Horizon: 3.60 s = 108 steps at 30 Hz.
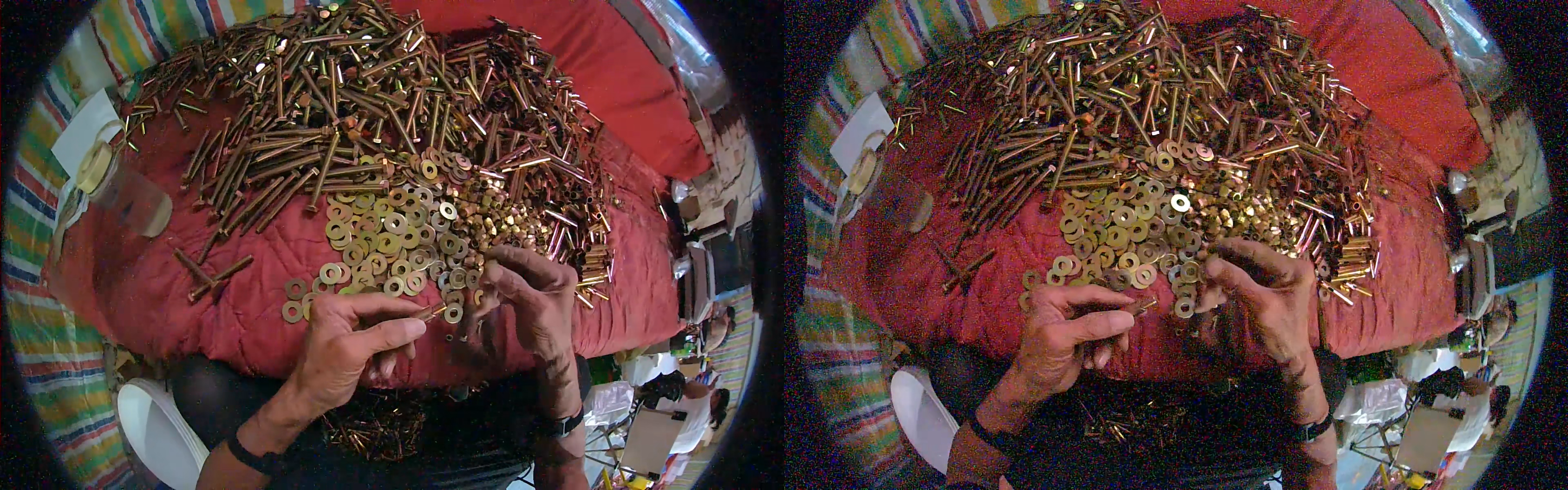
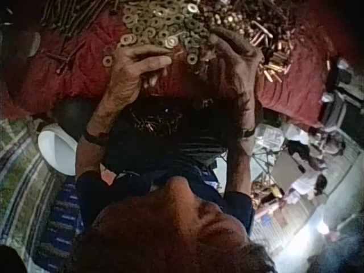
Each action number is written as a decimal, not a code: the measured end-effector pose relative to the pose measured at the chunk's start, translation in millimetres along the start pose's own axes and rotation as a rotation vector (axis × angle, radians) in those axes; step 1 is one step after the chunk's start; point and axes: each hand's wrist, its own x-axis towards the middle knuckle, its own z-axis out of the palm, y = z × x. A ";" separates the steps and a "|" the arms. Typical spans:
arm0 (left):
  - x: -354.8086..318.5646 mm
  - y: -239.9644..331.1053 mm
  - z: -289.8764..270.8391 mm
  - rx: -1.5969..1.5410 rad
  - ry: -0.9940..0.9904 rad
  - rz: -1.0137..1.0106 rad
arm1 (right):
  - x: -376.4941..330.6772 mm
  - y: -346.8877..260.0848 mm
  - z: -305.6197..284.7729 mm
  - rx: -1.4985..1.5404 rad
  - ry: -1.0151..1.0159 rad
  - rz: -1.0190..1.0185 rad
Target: The person sits on the floor and repeatedly picks up a brass-colored fastener and a matching washer, then slides the washer onto the fastener. They place the assembled pair onto a growing pile on the red cloth. The person handles each fastener and washer one at a time, maintaining a steady rhythm throughout the clip.
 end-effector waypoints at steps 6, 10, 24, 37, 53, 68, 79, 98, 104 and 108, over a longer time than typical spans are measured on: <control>0.4 2.7 -4.7 0.049 -0.099 -0.056 | -19.4 -10.9 -2.2 -0.117 -0.224 -0.101; 0.7 1.8 -9.7 -0.024 -0.168 -0.107 | -29.1 -4.8 -0.7 -0.273 -0.321 -0.290; 1.2 -3.1 -16.8 -0.206 -0.271 -0.257 | -27.2 0.7 -5.0 -0.524 -0.428 -0.636; -1.9 -8.0 -3.4 0.764 0.018 0.788 | -30.0 2.7 -6.8 -0.670 -0.335 -0.606; -5.6 -5.4 -5.1 0.385 -0.127 0.380 | -33.4 -6.8 -9.5 -0.634 -0.499 -0.600; -6.1 -8.8 1.0 0.717 -0.063 0.713 | -41.6 2.3 -2.3 -0.308 -0.160 -0.195; -7.9 -1.9 -0.8 0.536 -0.101 0.469 | -32.7 5.2 -3.8 -0.621 -0.370 -0.596; -7.9 0.4 0.0 0.418 -0.154 0.249 | -36.5 -4.4 -13.3 -0.634 -0.431 -0.309; -6.3 0.2 -1.2 0.363 -0.140 0.229 | -33.0 -9.6 0.0 -0.634 -0.414 -0.618; -3.4 0.8 -2.1 0.384 -0.118 0.133 | -35.5 -9.3 11.9 -0.549 -0.330 -0.417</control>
